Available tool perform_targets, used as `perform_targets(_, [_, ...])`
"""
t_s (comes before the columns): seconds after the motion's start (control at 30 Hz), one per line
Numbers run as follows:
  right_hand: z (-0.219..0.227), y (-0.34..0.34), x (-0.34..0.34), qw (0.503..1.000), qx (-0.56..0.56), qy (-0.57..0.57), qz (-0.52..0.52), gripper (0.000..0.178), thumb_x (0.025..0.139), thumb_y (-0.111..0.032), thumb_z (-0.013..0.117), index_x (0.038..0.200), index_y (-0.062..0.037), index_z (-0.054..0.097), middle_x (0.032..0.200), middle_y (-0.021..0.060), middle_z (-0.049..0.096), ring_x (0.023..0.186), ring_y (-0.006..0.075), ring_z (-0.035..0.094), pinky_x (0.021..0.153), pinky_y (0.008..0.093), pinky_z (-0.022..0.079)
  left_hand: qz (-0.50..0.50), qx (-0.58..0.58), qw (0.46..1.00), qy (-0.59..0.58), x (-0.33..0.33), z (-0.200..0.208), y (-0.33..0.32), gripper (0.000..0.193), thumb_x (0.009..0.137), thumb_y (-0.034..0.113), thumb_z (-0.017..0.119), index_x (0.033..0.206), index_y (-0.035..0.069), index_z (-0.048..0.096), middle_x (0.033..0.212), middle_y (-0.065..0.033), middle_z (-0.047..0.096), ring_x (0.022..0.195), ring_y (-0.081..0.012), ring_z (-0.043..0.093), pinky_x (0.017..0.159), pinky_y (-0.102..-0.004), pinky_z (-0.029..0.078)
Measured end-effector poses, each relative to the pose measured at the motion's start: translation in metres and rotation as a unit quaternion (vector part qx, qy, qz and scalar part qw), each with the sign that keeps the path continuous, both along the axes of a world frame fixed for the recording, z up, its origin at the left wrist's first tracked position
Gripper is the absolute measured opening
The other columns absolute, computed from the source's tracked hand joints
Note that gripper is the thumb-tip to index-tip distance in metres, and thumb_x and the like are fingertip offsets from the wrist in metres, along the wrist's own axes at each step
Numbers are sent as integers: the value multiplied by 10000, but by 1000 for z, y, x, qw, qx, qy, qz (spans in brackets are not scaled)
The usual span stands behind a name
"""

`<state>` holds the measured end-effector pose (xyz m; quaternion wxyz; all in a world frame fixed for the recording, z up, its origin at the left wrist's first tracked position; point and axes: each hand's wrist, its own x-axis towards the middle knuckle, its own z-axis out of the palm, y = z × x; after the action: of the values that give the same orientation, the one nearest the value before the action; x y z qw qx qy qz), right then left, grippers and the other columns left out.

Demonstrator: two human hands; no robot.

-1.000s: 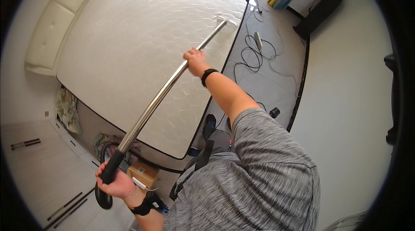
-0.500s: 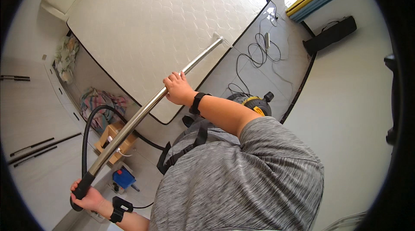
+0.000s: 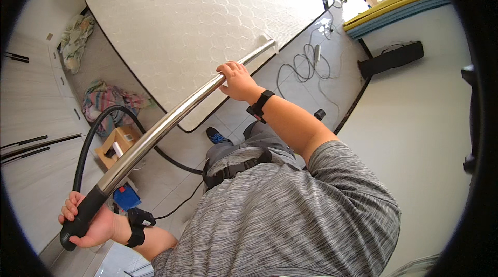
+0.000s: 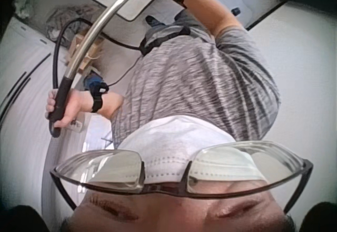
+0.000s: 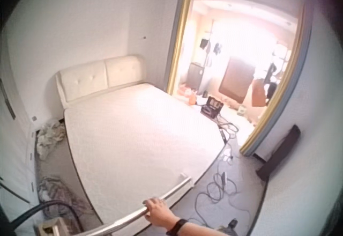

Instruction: The person uses a vacuum cleaner with a long wand attachment to clean the surface of a white mattress. They move the wand back and forth across the mattress, covering different areas systematically.

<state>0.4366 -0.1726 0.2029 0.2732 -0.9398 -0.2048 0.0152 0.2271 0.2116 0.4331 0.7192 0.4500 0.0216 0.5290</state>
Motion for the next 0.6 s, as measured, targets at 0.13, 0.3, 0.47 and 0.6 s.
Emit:
perform_targets(0.13, [4, -9, 0, 997, -34, 67, 6, 505, 782, -198, 722, 1237, -107, 525, 1282, 139, 500, 1285, 330, 413, 1099, 450, 315, -9, -32, 999, -2, 8, 2, -5, 407, 738, 388, 675, 926, 66, 512, 800, -21, 458, 766, -172, 441, 823, -353, 339])
perform_targets(0.3, [6, -27, 6, 995, -7, 97, 30, 488, 782, -197, 715, 1235, -135, 541, 1238, 138, 527, 1274, 327, 429, 1125, 503, 274, 51, -63, 996, 35, -4, 6, -24, 375, 736, 343, 659, 881, 55, 468, 800, -44, 423, 779, -203, 419, 814, -357, 340])
perform_targets(0.47, [2, -77, 14, 994, 10, 56, 90, 284, 766, -163, 706, 1027, -126, 601, 1051, 103, 604, 1133, 330, 541, 1108, 561, 299, 136, -39, 986, 85, -42, 26, -74, 344, 809, 354, 548, 849, 16, 494, 854, -104, 492, 850, -277, 485, 893, -428, 409])
perform_targets(0.6, [-21, -140, 37, 994, 52, -19, 97, 180, 768, -116, 684, 934, -113, 615, 950, 106, 626, 1049, 326, 578, 1066, 523, 358, 35, -80, 995, 40, -57, 31, -178, 337, 861, 350, 525, 853, 14, 542, 902, -111, 564, 917, -294, 555, 946, -439, 435])
